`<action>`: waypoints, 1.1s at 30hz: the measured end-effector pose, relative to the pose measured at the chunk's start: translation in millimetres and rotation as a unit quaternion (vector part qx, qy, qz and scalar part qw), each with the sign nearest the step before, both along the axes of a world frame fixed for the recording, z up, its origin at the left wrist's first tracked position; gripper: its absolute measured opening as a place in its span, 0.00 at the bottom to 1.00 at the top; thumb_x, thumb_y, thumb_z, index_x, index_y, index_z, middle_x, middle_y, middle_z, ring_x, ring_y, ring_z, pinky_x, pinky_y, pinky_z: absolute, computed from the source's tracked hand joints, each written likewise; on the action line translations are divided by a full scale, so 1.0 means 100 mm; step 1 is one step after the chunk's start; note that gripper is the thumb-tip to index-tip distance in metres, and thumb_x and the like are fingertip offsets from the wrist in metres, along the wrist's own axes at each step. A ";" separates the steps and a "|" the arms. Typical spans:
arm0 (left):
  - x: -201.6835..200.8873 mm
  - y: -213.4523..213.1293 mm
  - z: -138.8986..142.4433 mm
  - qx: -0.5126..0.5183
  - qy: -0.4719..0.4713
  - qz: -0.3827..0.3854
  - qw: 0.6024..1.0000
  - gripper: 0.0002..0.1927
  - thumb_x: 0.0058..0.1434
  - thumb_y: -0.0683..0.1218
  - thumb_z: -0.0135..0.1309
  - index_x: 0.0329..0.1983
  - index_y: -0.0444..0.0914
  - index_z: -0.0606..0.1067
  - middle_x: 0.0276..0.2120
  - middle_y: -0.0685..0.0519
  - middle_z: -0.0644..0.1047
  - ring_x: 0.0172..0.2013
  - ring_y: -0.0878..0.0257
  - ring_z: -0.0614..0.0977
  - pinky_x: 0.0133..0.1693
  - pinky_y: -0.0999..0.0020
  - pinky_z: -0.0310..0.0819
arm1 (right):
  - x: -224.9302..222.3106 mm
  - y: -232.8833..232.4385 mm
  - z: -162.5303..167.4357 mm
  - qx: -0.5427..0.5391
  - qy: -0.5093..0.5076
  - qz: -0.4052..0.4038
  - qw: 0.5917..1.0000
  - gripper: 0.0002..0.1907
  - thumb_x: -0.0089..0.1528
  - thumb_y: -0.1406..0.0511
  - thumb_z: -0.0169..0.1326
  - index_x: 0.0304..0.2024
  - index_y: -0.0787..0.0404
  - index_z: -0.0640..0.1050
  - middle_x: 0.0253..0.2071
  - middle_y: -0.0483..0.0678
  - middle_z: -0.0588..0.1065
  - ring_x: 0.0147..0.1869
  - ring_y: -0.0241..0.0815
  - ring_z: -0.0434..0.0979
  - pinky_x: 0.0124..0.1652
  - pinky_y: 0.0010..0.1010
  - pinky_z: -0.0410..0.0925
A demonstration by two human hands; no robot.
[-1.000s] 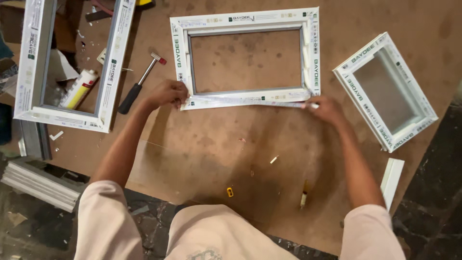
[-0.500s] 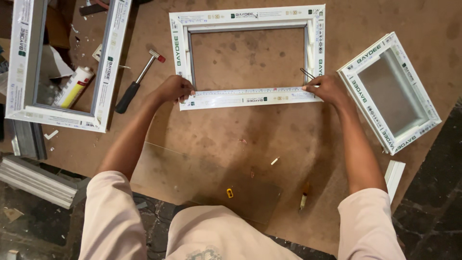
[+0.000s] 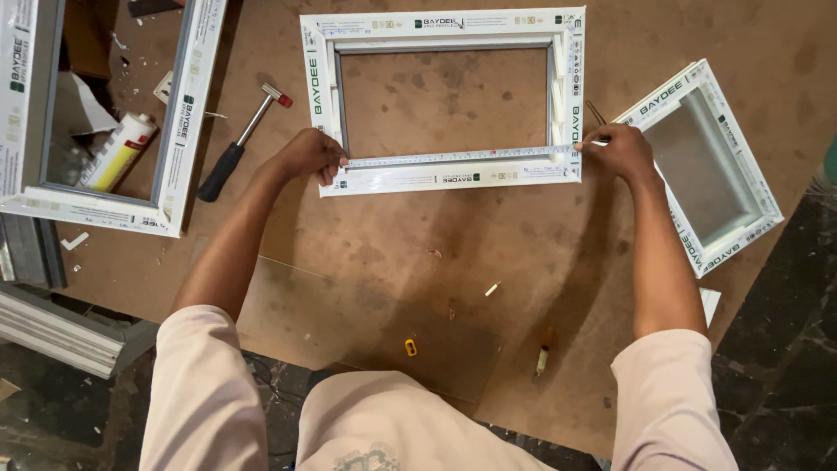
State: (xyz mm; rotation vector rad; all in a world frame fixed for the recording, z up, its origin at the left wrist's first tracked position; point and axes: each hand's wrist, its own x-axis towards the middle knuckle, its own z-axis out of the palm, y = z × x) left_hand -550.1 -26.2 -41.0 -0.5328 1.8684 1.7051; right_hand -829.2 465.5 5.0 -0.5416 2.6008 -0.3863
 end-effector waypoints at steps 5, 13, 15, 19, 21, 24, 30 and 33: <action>0.01 -0.01 -0.01 -0.008 0.005 -0.003 1.000 0.08 0.64 0.37 0.56 0.39 0.25 0.80 0.23 0.44 0.79 0.21 0.57 0.83 0.23 0.63 0.81 | -0.01 -0.01 -0.06 -0.026 -0.040 -0.027 0.998 0.21 0.53 0.48 0.69 0.36 0.55 0.86 0.46 0.48 0.82 0.52 0.47 0.82 0.50 0.37 0.70; 0.03 -0.01 -0.04 0.005 0.005 0.005 1.000 0.08 0.64 0.37 0.56 0.39 0.25 0.80 0.23 0.44 0.79 0.21 0.57 0.83 0.24 0.63 0.82 | -0.06 -0.02 -0.11 0.036 -0.034 -0.034 0.998 0.23 0.52 0.46 0.70 0.39 0.53 0.86 0.45 0.50 0.82 0.50 0.50 0.82 0.51 0.39 0.70; 0.02 -0.01 -0.05 0.012 0.014 0.002 1.000 0.08 0.64 0.38 0.56 0.38 0.24 0.80 0.23 0.44 0.79 0.21 0.57 0.83 0.24 0.63 0.81 | -0.08 -0.01 -0.13 0.032 -0.024 -0.024 0.999 0.23 0.52 0.46 0.70 0.39 0.53 0.86 0.45 0.50 0.82 0.50 0.50 0.82 0.50 0.39 0.71; 0.00 0.00 -0.08 0.020 0.011 0.002 1.000 0.08 0.65 0.38 0.55 0.38 0.25 0.79 0.22 0.44 0.79 0.21 0.56 0.83 0.24 0.62 0.80 | -0.08 0.03 -0.16 0.009 -0.027 -0.023 0.999 0.20 0.53 0.47 0.70 0.38 0.52 0.87 0.44 0.49 0.83 0.49 0.49 0.82 0.49 0.38 0.71; -0.01 0.00 -0.09 0.019 0.009 0.001 1.000 0.08 0.65 0.38 0.55 0.38 0.26 0.79 0.22 0.44 0.79 0.21 0.56 0.83 0.24 0.62 0.81 | -0.08 0.04 -0.15 0.008 -0.023 -0.026 0.999 0.20 0.53 0.48 0.70 0.38 0.52 0.87 0.43 0.49 0.83 0.48 0.48 0.82 0.49 0.38 0.71; -0.01 0.01 -0.09 0.002 0.021 -0.011 1.000 0.09 0.65 0.39 0.56 0.38 0.25 0.79 0.23 0.44 0.79 0.21 0.56 0.83 0.25 0.62 0.81 | -0.09 0.03 -0.12 -0.001 -0.046 -0.031 0.998 0.18 0.53 0.49 0.69 0.37 0.52 0.87 0.40 0.48 0.83 0.45 0.46 0.83 0.47 0.36 0.71; -0.01 0.04 -0.11 -0.008 0.010 -0.004 1.000 0.09 0.64 0.38 0.56 0.37 0.23 0.79 0.23 0.43 0.79 0.21 0.57 0.82 0.26 0.63 0.81 | -0.10 0.03 -0.06 0.015 -0.073 -0.046 0.996 0.19 0.51 0.50 0.70 0.37 0.53 0.86 0.37 0.48 0.83 0.42 0.46 0.82 0.45 0.36 0.71; -0.01 0.04 -0.13 0.001 0.009 0.000 1.000 0.09 0.64 0.38 0.57 0.38 0.23 0.79 0.23 0.43 0.79 0.21 0.57 0.82 0.26 0.63 0.81 | -0.10 0.04 -0.07 0.021 -0.056 -0.031 0.998 0.19 0.51 0.49 0.70 0.37 0.52 0.87 0.37 0.47 0.82 0.42 0.46 0.82 0.45 0.36 0.71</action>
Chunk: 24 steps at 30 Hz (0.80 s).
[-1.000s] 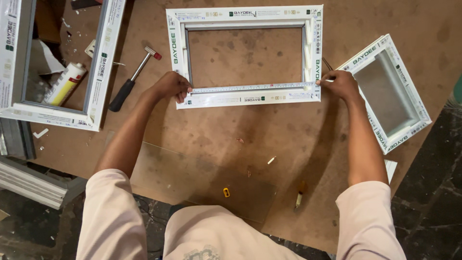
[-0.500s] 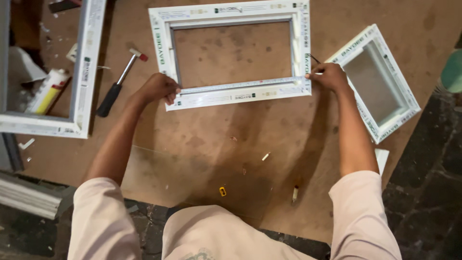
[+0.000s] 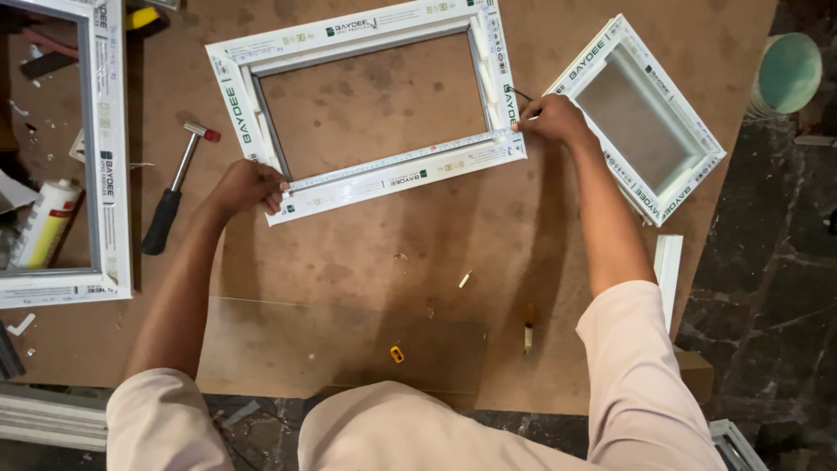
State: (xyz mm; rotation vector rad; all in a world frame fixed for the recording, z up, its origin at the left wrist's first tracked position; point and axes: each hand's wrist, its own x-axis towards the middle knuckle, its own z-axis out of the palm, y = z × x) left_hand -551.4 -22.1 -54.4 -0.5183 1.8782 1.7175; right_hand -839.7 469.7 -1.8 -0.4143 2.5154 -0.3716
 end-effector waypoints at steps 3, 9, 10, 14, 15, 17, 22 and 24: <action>0.01 0.00 -0.03 -0.011 -0.007 0.005 1.000 0.09 0.63 0.38 0.57 0.38 0.24 0.79 0.23 0.43 0.79 0.21 0.57 0.82 0.26 0.64 0.81 | -0.01 0.00 -0.01 0.019 0.000 -0.004 1.000 0.19 0.51 0.49 0.70 0.37 0.51 0.87 0.38 0.47 0.83 0.42 0.46 0.81 0.45 0.37 0.71; 0.00 0.00 -0.06 -0.013 -0.016 0.011 1.000 0.09 0.63 0.38 0.58 0.37 0.23 0.79 0.23 0.43 0.79 0.21 0.57 0.82 0.26 0.63 0.82 | -0.05 0.00 -0.03 0.034 0.008 0.026 0.999 0.21 0.51 0.48 0.70 0.39 0.51 0.87 0.39 0.49 0.83 0.43 0.49 0.82 0.45 0.39 0.71; 0.00 0.00 -0.06 -0.014 -0.015 0.010 1.000 0.09 0.63 0.38 0.58 0.37 0.23 0.79 0.23 0.43 0.79 0.21 0.57 0.82 0.26 0.63 0.82 | -0.05 0.00 -0.03 0.036 0.006 0.024 0.999 0.21 0.51 0.47 0.70 0.39 0.52 0.87 0.39 0.49 0.82 0.43 0.49 0.82 0.46 0.39 0.71; 0.00 0.00 -0.05 -0.026 -0.017 0.010 0.999 0.09 0.64 0.38 0.58 0.36 0.23 0.79 0.23 0.43 0.79 0.21 0.57 0.82 0.26 0.63 0.81 | -0.07 0.00 -0.03 0.039 -0.006 0.009 0.999 0.22 0.50 0.47 0.70 0.39 0.52 0.87 0.40 0.50 0.83 0.44 0.50 0.82 0.46 0.39 0.71; 0.00 -0.01 -0.05 -0.029 -0.016 0.006 0.999 0.09 0.64 0.38 0.58 0.37 0.23 0.79 0.23 0.43 0.79 0.21 0.57 0.82 0.26 0.63 0.81 | -0.06 -0.01 -0.02 0.039 -0.011 0.003 0.999 0.22 0.50 0.48 0.70 0.39 0.53 0.87 0.40 0.50 0.83 0.44 0.50 0.82 0.46 0.39 0.71; 0.00 0.00 -0.04 -0.035 -0.011 0.000 0.999 0.09 0.63 0.38 0.58 0.37 0.24 0.80 0.23 0.43 0.79 0.22 0.57 0.82 0.26 0.63 0.81 | -0.06 0.00 -0.02 0.037 -0.008 0.010 0.999 0.23 0.50 0.47 0.70 0.39 0.53 0.87 0.40 0.50 0.83 0.44 0.50 0.82 0.46 0.39 0.71; 0.01 0.01 -0.04 -0.028 -0.014 0.001 1.000 0.09 0.64 0.38 0.58 0.37 0.23 0.79 0.23 0.43 0.79 0.22 0.57 0.82 0.26 0.63 0.82 | -0.05 0.04 -0.05 0.033 -0.012 0.009 0.999 0.24 0.50 0.47 0.70 0.40 0.53 0.87 0.41 0.50 0.83 0.44 0.50 0.82 0.47 0.39 0.71; 0.02 0.02 -0.05 -0.026 -0.007 -0.001 1.000 0.09 0.64 0.38 0.57 0.37 0.23 0.79 0.23 0.43 0.79 0.22 0.57 0.83 0.27 0.63 0.82 | -0.04 0.06 -0.06 0.030 -0.015 0.003 0.999 0.24 0.50 0.47 0.70 0.40 0.53 0.87 0.41 0.50 0.83 0.44 0.50 0.82 0.46 0.39 0.71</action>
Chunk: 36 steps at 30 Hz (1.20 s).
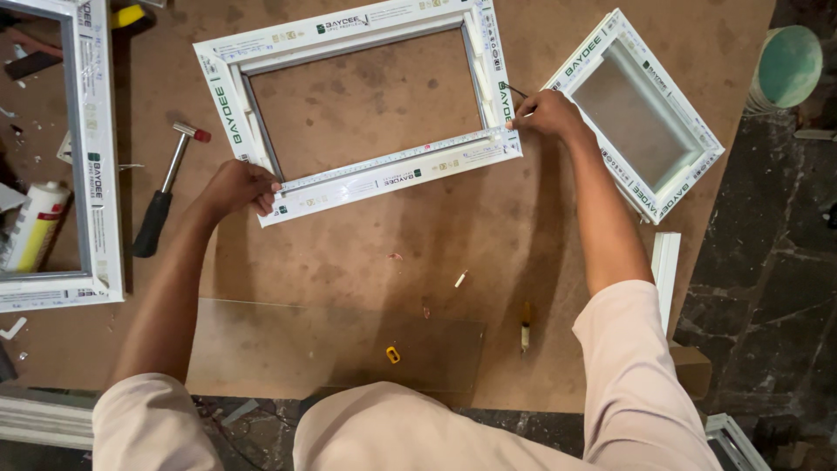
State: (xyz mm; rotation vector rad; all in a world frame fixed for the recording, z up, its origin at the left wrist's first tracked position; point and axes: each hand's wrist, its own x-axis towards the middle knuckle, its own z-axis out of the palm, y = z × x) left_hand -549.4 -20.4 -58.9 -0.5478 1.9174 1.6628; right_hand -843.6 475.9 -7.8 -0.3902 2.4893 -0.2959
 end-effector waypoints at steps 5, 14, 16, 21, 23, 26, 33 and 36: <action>0.02 0.01 -0.01 -0.008 0.001 -0.004 1.000 0.09 0.64 0.38 0.58 0.36 0.23 0.79 0.23 0.43 0.79 0.22 0.57 0.83 0.27 0.63 0.82 | 0.04 0.05 0.00 -0.012 0.015 0.016 1.000 0.24 0.50 0.47 0.70 0.40 0.54 0.87 0.41 0.50 0.83 0.45 0.50 0.82 0.47 0.38 0.71; 0.01 0.05 0.03 -0.009 -0.003 -0.005 1.000 0.09 0.63 0.38 0.58 0.37 0.24 0.79 0.23 0.43 0.79 0.22 0.57 0.83 0.27 0.62 0.82 | 0.07 0.05 0.02 -0.009 0.023 0.023 0.999 0.22 0.51 0.48 0.69 0.40 0.53 0.87 0.41 0.50 0.82 0.45 0.50 0.82 0.47 0.39 0.71; 0.01 0.05 0.04 -0.014 -0.006 -0.005 1.000 0.09 0.63 0.38 0.58 0.37 0.23 0.79 0.23 0.43 0.79 0.22 0.57 0.83 0.27 0.62 0.82 | 0.07 0.05 0.03 -0.009 0.022 0.017 1.000 0.22 0.51 0.48 0.69 0.40 0.53 0.87 0.41 0.49 0.82 0.45 0.49 0.82 0.47 0.39 0.71; 0.01 0.05 0.06 -0.004 -0.006 0.005 1.000 0.08 0.64 0.38 0.57 0.37 0.23 0.79 0.23 0.43 0.79 0.22 0.57 0.83 0.27 0.63 0.82 | 0.10 0.03 0.06 -0.010 0.020 0.004 1.000 0.21 0.51 0.48 0.69 0.39 0.54 0.86 0.40 0.49 0.83 0.44 0.49 0.82 0.46 0.39 0.71; 0.02 0.05 0.06 -0.005 0.000 0.008 1.000 0.08 0.64 0.37 0.57 0.37 0.23 0.79 0.23 0.43 0.79 0.22 0.57 0.83 0.27 0.63 0.81 | 0.11 0.03 0.07 -0.004 0.014 0.001 1.000 0.20 0.51 0.49 0.69 0.39 0.53 0.87 0.40 0.49 0.83 0.44 0.49 0.82 0.46 0.39 0.71; 0.00 0.05 0.07 -0.018 -0.011 -0.002 1.000 0.09 0.64 0.38 0.57 0.37 0.23 0.79 0.23 0.43 0.80 0.22 0.57 0.83 0.27 0.63 0.82 | 0.08 0.01 0.05 0.000 0.009 0.003 1.000 0.20 0.52 0.49 0.69 0.39 0.53 0.87 0.40 0.50 0.82 0.44 0.50 0.82 0.47 0.38 0.71; 0.06 0.03 0.05 0.012 0.017 0.007 1.000 0.08 0.64 0.38 0.57 0.38 0.24 0.79 0.24 0.43 0.79 0.23 0.58 0.83 0.28 0.63 0.82 | 0.10 0.13 -0.07 -0.090 -0.025 0.021 0.995 0.23 0.52 0.52 0.70 0.34 0.65 0.85 0.37 0.52 0.80 0.38 0.46 0.78 0.41 0.39 0.69; 0.07 0.02 0.03 0.031 0.036 0.001 0.999 0.07 0.63 0.37 0.55 0.40 0.25 0.79 0.23 0.44 0.80 0.23 0.58 0.84 0.28 0.64 0.83 | 0.13 0.16 -0.12 -0.076 -0.061 -0.029 0.995 0.21 0.50 0.52 0.70 0.36 0.61 0.86 0.30 0.51 0.81 0.34 0.42 0.76 0.40 0.39 0.67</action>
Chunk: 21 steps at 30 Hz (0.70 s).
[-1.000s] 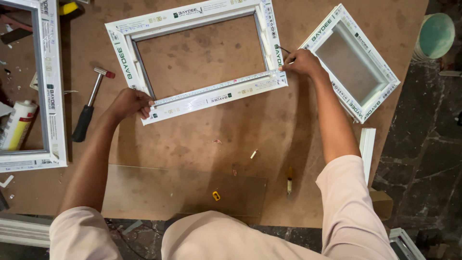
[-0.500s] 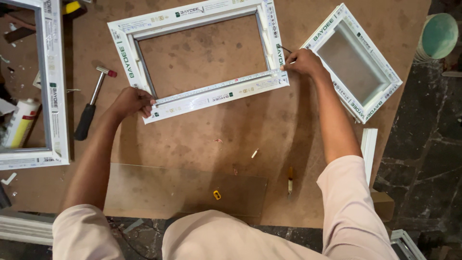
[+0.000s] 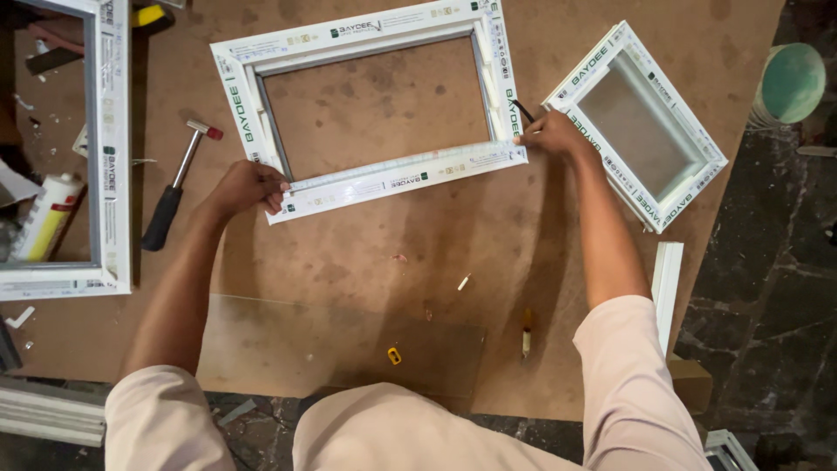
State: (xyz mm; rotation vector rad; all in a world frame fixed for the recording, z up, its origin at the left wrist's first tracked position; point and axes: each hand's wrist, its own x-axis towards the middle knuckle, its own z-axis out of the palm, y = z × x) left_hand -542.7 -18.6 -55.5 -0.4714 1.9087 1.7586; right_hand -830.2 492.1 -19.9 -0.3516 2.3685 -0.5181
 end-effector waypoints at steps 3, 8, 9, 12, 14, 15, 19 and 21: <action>0.02 -0.05 0.02 -0.009 -0.009 -0.017 1.000 0.07 0.63 0.36 0.55 0.39 0.25 0.79 0.24 0.44 0.80 0.23 0.57 0.84 0.27 0.63 0.83 | 0.05 0.02 -0.03 0.029 -0.018 0.035 0.999 0.21 0.55 0.51 0.69 0.32 0.64 0.85 0.28 0.52 0.80 0.32 0.43 0.74 0.38 0.40 0.67; 0.23 -0.05 0.08 0.001 0.000 -0.015 1.000 0.07 0.64 0.37 0.56 0.36 0.26 0.80 0.23 0.44 0.80 0.22 0.57 0.84 0.25 0.63 0.82 | 0.32 0.10 -0.13 0.027 -0.057 0.052 0.997 0.23 0.57 0.51 0.68 0.30 0.66 0.84 0.27 0.56 0.77 0.32 0.44 0.71 0.36 0.42 0.64; 0.27 -0.02 0.09 0.004 -0.021 -0.004 1.000 0.06 0.63 0.37 0.56 0.36 0.27 0.80 0.24 0.45 0.80 0.22 0.57 0.83 0.24 0.62 0.82 | 0.41 0.16 -0.15 0.034 -0.058 0.025 0.997 0.20 0.53 0.52 0.68 0.33 0.63 0.87 0.28 0.51 0.81 0.32 0.42 0.76 0.36 0.39 0.67; 0.44 0.02 0.09 0.005 -0.034 0.006 0.999 0.05 0.62 0.36 0.55 0.36 0.29 0.80 0.23 0.45 0.79 0.21 0.57 0.84 0.23 0.62 0.82 | 0.70 0.29 -0.19 0.012 -0.018 0.013 1.000 0.23 0.55 0.50 0.68 0.39 0.63 0.87 0.31 0.53 0.82 0.36 0.43 0.79 0.40 0.37 0.70; 0.59 0.07 0.05 0.007 -0.016 0.015 1.000 0.06 0.63 0.37 0.55 0.36 0.29 0.81 0.23 0.46 0.79 0.21 0.58 0.84 0.23 0.63 0.82 | 0.89 0.37 -0.22 0.005 -0.002 0.014 1.000 0.24 0.57 0.49 0.66 0.41 0.62 0.87 0.33 0.56 0.82 0.38 0.45 0.80 0.41 0.38 0.70; 0.67 0.10 0.02 0.009 -0.001 0.024 1.000 0.06 0.63 0.38 0.55 0.36 0.30 0.81 0.22 0.46 0.79 0.21 0.59 0.84 0.22 0.64 0.81 | 0.98 0.40 -0.24 0.017 0.025 0.021 0.999 0.24 0.58 0.48 0.65 0.43 0.60 0.86 0.34 0.56 0.82 0.38 0.47 0.82 0.42 0.38 0.71; 0.97 0.26 -0.10 -0.098 0.047 0.057 0.992 0.09 0.66 0.42 0.55 0.37 0.31 0.81 0.24 0.44 0.79 0.23 0.52 0.82 0.27 0.59 0.78 | 1.30 0.49 -0.25 0.062 0.096 0.019 0.993 0.24 0.60 0.47 0.63 0.49 0.54 0.85 0.37 0.58 0.82 0.40 0.52 0.84 0.42 0.41 0.71; 1.07 0.42 -0.14 -0.259 0.127 0.071 0.955 0.08 0.63 0.44 0.57 0.39 0.36 0.82 0.30 0.43 0.81 0.31 0.48 0.83 0.34 0.55 0.78 | 1.43 0.50 -0.23 0.090 0.117 0.010 0.989 0.23 0.59 0.47 0.63 0.49 0.52 0.86 0.39 0.57 0.82 0.42 0.54 0.83 0.42 0.43 0.71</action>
